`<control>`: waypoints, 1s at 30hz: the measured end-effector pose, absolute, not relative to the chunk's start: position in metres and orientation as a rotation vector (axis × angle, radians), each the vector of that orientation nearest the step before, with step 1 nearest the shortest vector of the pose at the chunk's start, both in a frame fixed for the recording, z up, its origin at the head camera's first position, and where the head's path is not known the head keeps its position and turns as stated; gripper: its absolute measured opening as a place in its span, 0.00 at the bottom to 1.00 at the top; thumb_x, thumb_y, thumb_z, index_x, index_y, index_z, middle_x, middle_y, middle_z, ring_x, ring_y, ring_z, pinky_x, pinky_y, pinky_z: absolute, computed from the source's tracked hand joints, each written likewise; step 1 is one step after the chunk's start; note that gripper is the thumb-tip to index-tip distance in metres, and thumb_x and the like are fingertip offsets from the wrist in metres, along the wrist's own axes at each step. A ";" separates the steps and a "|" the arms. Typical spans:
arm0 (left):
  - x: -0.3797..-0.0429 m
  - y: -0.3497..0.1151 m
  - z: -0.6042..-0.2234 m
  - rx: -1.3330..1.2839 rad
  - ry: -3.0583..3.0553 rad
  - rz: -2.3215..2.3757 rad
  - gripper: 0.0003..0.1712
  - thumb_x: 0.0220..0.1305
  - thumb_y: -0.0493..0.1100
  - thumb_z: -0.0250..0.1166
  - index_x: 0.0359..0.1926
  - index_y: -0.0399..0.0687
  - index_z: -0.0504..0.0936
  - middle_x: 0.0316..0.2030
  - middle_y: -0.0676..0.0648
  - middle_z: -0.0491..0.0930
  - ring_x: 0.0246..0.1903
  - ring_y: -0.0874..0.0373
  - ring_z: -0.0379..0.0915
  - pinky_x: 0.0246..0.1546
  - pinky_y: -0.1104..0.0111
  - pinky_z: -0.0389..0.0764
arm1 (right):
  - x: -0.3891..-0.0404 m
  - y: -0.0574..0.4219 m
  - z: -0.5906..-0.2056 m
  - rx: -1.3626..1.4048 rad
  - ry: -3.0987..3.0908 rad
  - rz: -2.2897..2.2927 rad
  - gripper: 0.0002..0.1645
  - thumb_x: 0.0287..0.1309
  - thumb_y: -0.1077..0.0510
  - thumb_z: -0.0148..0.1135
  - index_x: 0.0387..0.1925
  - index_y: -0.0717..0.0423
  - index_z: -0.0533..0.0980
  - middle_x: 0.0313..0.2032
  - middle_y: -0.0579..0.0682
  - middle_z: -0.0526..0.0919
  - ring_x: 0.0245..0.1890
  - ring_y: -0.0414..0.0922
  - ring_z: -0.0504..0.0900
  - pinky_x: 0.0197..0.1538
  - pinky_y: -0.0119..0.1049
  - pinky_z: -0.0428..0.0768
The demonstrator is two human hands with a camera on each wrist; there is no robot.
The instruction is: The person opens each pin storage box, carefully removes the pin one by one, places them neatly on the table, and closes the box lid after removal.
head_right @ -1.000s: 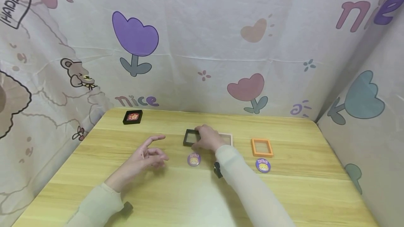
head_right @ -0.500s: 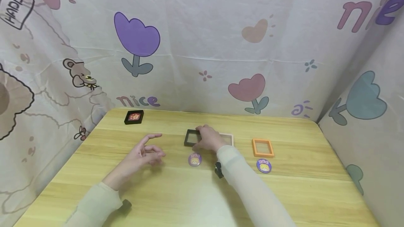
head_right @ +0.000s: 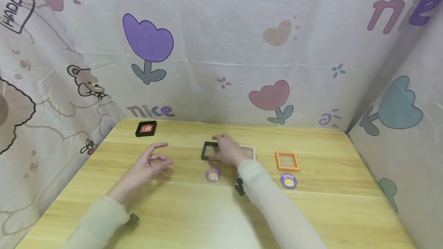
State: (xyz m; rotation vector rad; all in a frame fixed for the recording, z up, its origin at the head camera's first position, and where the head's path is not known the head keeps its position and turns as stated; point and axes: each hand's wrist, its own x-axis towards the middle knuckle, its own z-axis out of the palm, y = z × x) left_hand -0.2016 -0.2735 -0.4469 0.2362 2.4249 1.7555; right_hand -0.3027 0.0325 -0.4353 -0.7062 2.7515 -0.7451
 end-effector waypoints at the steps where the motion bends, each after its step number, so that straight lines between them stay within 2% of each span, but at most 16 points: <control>1: -0.203 -0.276 -0.446 0.232 2.445 1.748 0.41 0.78 0.43 0.66 0.82 0.47 0.55 0.54 0.26 0.82 0.43 0.38 0.89 0.44 0.53 0.91 | -0.303 0.031 -0.434 -0.719 2.754 -0.756 0.49 0.63 0.46 0.78 0.78 0.57 0.67 0.75 0.65 0.71 0.75 0.61 0.73 0.79 0.56 0.72; 7: -0.214 -0.289 -0.442 0.145 2.521 1.726 0.40 0.79 0.44 0.65 0.82 0.46 0.54 0.56 0.27 0.82 0.43 0.39 0.89 0.45 0.54 0.91 | -0.298 0.022 -0.428 -0.790 2.758 -0.840 0.44 0.66 0.48 0.75 0.77 0.58 0.68 0.75 0.63 0.72 0.75 0.60 0.72 0.80 0.55 0.71; 13: -0.225 -0.300 -0.440 0.028 2.615 1.701 0.40 0.79 0.43 0.64 0.81 0.44 0.54 0.57 0.30 0.83 0.43 0.41 0.90 0.43 0.54 0.92 | -0.291 0.008 -0.422 -0.819 2.725 -0.908 0.44 0.67 0.50 0.75 0.78 0.57 0.68 0.75 0.63 0.71 0.74 0.61 0.73 0.78 0.56 0.73; 18: -0.232 -0.312 -0.435 -0.055 2.787 1.553 0.40 0.78 0.46 0.65 0.80 0.41 0.56 0.57 0.32 0.84 0.45 0.40 0.90 0.40 0.58 0.91 | -0.286 -0.004 -0.421 -0.843 2.706 -0.916 0.43 0.68 0.50 0.74 0.78 0.56 0.67 0.74 0.62 0.72 0.73 0.60 0.74 0.78 0.55 0.74; 24: -0.245 -0.329 -0.429 -0.188 2.959 1.322 0.43 0.76 0.52 0.66 0.79 0.38 0.58 0.57 0.33 0.85 0.44 0.44 0.89 0.40 0.66 0.81 | -0.282 -0.018 -0.424 -0.893 2.666 -0.954 0.42 0.68 0.50 0.73 0.77 0.57 0.68 0.73 0.62 0.73 0.73 0.59 0.75 0.78 0.53 0.74; 27: -0.256 -0.334 -0.428 -0.236 2.996 1.256 0.43 0.74 0.53 0.67 0.78 0.37 0.59 0.55 0.32 0.86 0.40 0.46 0.87 0.42 0.61 0.81 | -0.279 -0.023 -0.425 -0.900 2.644 -0.959 0.42 0.69 0.50 0.72 0.77 0.56 0.68 0.74 0.62 0.72 0.73 0.58 0.75 0.77 0.53 0.75; 30: -0.265 -0.339 -0.427 -0.281 3.022 1.201 0.44 0.75 0.52 0.66 0.78 0.34 0.58 0.54 0.30 0.86 0.42 0.41 0.86 0.50 0.49 0.83 | -0.276 -0.029 -0.425 -0.903 2.630 -0.945 0.42 0.69 0.49 0.72 0.77 0.55 0.67 0.74 0.61 0.72 0.73 0.58 0.74 0.77 0.53 0.75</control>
